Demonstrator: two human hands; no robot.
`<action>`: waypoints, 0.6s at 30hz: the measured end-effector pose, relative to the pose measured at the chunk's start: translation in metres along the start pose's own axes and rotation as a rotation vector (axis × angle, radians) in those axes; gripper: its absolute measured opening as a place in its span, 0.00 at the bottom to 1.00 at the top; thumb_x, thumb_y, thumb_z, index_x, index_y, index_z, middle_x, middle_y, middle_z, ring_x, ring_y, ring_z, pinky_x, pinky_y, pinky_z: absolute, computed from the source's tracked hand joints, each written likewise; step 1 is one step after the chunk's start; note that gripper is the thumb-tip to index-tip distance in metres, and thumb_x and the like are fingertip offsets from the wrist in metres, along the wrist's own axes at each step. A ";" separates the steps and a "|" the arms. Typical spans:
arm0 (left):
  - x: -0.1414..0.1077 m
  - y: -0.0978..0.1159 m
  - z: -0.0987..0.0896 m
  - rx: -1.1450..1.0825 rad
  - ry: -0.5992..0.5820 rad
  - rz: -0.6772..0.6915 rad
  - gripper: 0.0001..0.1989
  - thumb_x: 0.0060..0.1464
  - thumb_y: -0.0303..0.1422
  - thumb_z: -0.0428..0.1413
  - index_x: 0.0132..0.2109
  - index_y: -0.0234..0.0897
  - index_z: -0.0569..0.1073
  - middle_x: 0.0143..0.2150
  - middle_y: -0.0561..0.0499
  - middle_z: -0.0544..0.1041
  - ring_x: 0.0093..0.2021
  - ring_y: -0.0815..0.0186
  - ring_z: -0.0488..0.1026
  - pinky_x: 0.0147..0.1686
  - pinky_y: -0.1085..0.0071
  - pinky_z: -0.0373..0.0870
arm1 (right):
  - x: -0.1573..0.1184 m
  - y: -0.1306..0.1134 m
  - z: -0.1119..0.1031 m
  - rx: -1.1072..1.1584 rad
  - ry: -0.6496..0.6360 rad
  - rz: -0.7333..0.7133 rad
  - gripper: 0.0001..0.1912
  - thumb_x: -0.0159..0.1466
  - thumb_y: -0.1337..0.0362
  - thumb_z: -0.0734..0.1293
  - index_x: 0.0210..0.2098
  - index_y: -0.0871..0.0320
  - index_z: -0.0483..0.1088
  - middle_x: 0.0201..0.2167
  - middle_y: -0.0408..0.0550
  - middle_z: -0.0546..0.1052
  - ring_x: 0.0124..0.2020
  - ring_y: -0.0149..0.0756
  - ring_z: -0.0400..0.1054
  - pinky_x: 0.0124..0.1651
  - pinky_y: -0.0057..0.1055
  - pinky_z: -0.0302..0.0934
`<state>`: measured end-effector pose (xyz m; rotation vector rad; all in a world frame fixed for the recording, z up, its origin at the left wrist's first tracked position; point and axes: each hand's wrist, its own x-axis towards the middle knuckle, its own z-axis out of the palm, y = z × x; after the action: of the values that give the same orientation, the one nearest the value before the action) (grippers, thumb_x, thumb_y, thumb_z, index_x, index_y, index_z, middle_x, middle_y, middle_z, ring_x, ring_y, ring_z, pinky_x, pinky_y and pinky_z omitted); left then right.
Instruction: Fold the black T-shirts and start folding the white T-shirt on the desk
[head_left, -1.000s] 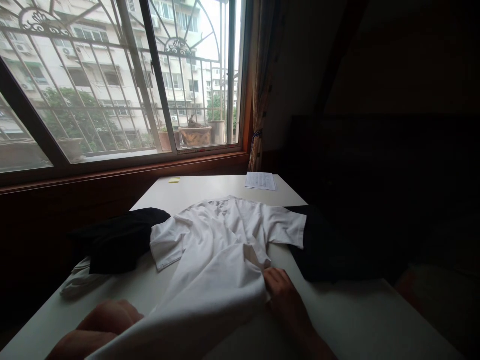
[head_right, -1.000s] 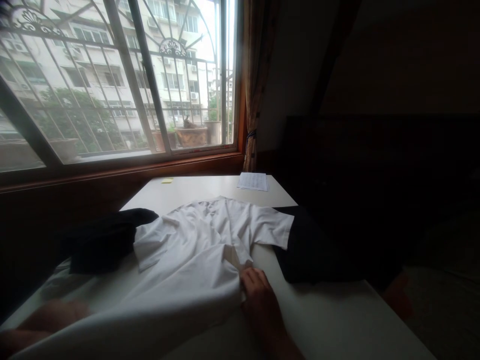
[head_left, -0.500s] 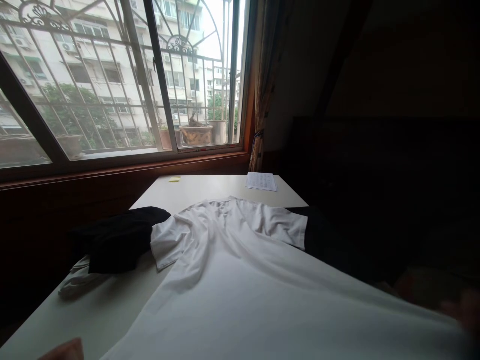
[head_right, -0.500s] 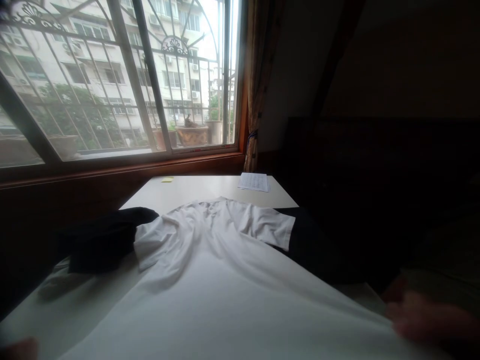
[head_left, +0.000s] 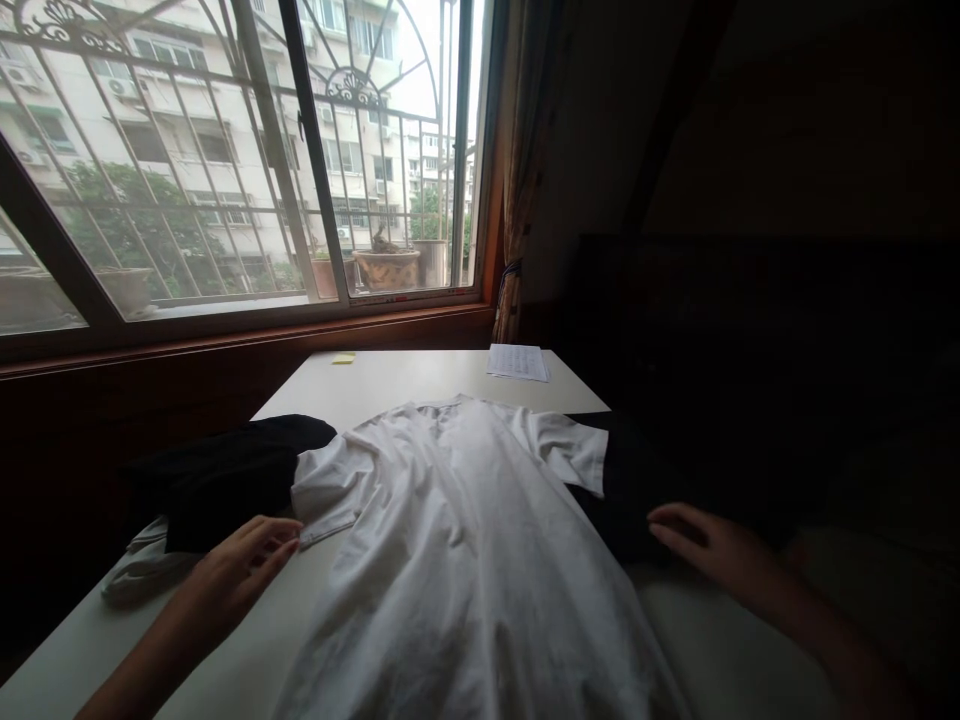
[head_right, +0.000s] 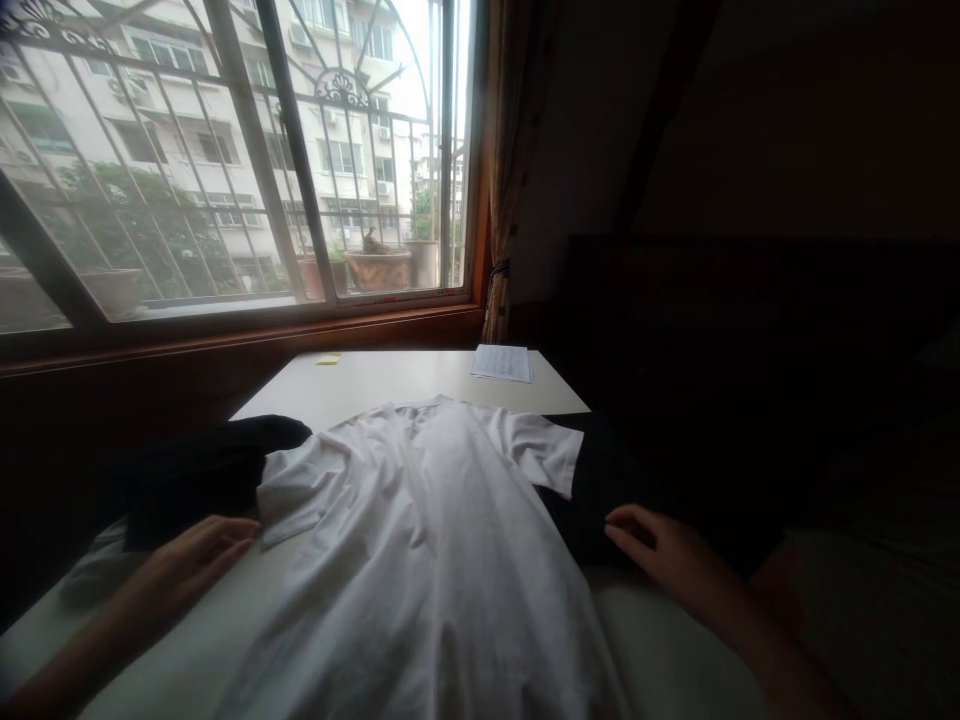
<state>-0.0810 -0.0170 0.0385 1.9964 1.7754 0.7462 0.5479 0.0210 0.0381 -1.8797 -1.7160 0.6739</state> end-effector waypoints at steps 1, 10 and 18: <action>0.013 -0.007 0.008 0.053 0.029 0.002 0.21 0.61 0.50 0.53 0.51 0.42 0.79 0.48 0.46 0.79 0.45 0.57 0.78 0.45 0.66 0.77 | 0.015 -0.001 0.009 -0.051 0.051 0.005 0.21 0.57 0.46 0.67 0.41 0.54 0.76 0.41 0.55 0.81 0.43 0.51 0.75 0.47 0.43 0.69; 0.027 0.001 0.069 0.250 -0.103 0.140 0.21 0.61 0.44 0.55 0.59 0.48 0.74 0.54 0.46 0.75 0.54 0.53 0.72 0.54 0.59 0.70 | 0.032 -0.045 0.086 -0.175 -0.048 -0.181 0.21 0.58 0.50 0.69 0.48 0.53 0.71 0.52 0.52 0.76 0.48 0.48 0.73 0.49 0.38 0.67; 0.013 0.005 0.087 0.265 -0.132 0.106 0.10 0.63 0.34 0.48 0.43 0.42 0.74 0.44 0.46 0.75 0.42 0.59 0.75 0.43 0.66 0.71 | 0.011 -0.054 0.109 -0.130 -0.307 -0.250 0.13 0.58 0.65 0.65 0.43 0.53 0.70 0.33 0.44 0.78 0.35 0.40 0.72 0.41 0.33 0.64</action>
<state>-0.0237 0.0011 -0.0259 2.2672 1.7796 0.4149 0.4369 0.0404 -0.0082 -1.6682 -2.1921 0.7985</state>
